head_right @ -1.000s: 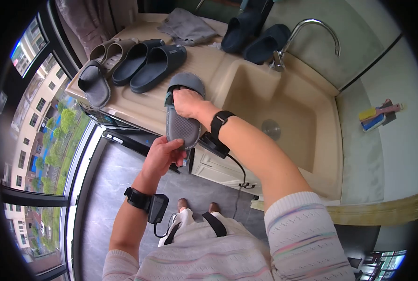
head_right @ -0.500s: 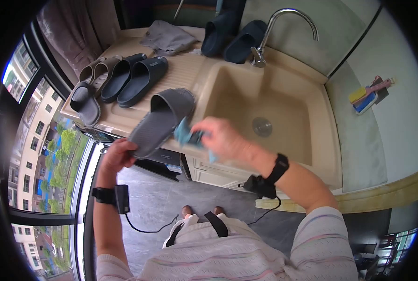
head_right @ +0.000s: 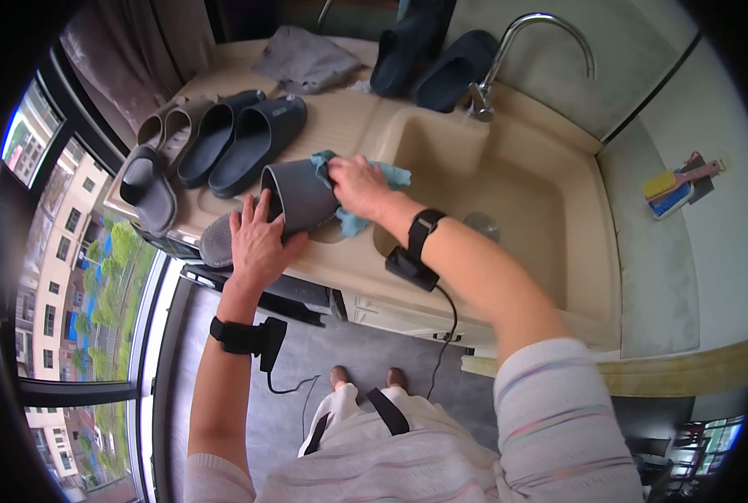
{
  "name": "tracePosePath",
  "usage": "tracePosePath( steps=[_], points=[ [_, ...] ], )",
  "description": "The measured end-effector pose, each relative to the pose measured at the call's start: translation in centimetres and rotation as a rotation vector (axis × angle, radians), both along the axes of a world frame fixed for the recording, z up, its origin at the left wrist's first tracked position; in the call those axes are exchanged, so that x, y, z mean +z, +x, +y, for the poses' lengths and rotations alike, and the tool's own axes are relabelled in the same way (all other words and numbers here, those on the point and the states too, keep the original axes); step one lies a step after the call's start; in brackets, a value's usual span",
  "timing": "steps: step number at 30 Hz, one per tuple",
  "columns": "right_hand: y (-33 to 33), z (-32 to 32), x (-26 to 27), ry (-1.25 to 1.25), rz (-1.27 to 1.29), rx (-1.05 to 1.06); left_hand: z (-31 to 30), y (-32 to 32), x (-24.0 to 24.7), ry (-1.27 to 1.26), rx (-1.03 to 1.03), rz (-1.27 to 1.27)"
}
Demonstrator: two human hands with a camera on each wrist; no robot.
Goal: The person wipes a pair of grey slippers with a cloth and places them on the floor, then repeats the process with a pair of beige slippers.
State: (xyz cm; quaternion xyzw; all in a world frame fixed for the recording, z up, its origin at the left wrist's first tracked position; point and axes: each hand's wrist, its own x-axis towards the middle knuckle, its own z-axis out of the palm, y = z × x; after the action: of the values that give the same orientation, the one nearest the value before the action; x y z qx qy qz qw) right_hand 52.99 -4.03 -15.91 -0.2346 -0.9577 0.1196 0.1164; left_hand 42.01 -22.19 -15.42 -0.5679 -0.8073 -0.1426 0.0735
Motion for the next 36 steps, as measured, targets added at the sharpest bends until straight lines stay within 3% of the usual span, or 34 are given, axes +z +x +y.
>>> tracePosePath(
  steps=[3,8,11,13,17,23,28,31,33,36],
  points=[
    [-1.9,1.5,-0.8,0.127,0.056,0.003,0.0,-0.2,-0.5,-0.006,-0.021,0.029],
    [-4.2,2.1,-1.0,0.089,-0.033,-0.118,-0.1,0.1,-0.1,-0.022,-0.005,0.03],
    [-1.6,0.7,-1.1,0.118,0.062,-0.077,-0.1,-0.3,0.2,-0.031,-0.005,-0.029],
    [1.7,-1.8,0.0,0.014,0.071,0.068,-0.2,-0.3,-0.1,-0.008,-0.032,-0.036],
    [2.1,-1.3,0.5,-0.009,0.055,0.128,-0.3,-0.5,0.4,-0.056,-0.067,-0.05],
    [-3.7,3.8,-2.0,0.068,0.072,-0.133,-0.2,-0.3,0.0,-0.017,-0.072,-0.026],
    [0.6,-0.8,-1.0,0.122,0.09,-0.105,0.0,-0.3,0.0,0.008,-0.056,-0.048],
    [3.9,-3.4,0.7,0.059,0.092,0.003,0.0,-0.4,0.1,-0.007,-0.067,-0.038],
    [5.7,-4.6,2.1,-0.081,-0.183,0.112,0.2,-0.4,-0.1,-0.019,-0.07,-0.027],
    [8.2,-6.7,3.7,-0.347,-0.113,0.18,0.9,-0.7,0.4,-0.039,0.011,-0.009]
  ],
)
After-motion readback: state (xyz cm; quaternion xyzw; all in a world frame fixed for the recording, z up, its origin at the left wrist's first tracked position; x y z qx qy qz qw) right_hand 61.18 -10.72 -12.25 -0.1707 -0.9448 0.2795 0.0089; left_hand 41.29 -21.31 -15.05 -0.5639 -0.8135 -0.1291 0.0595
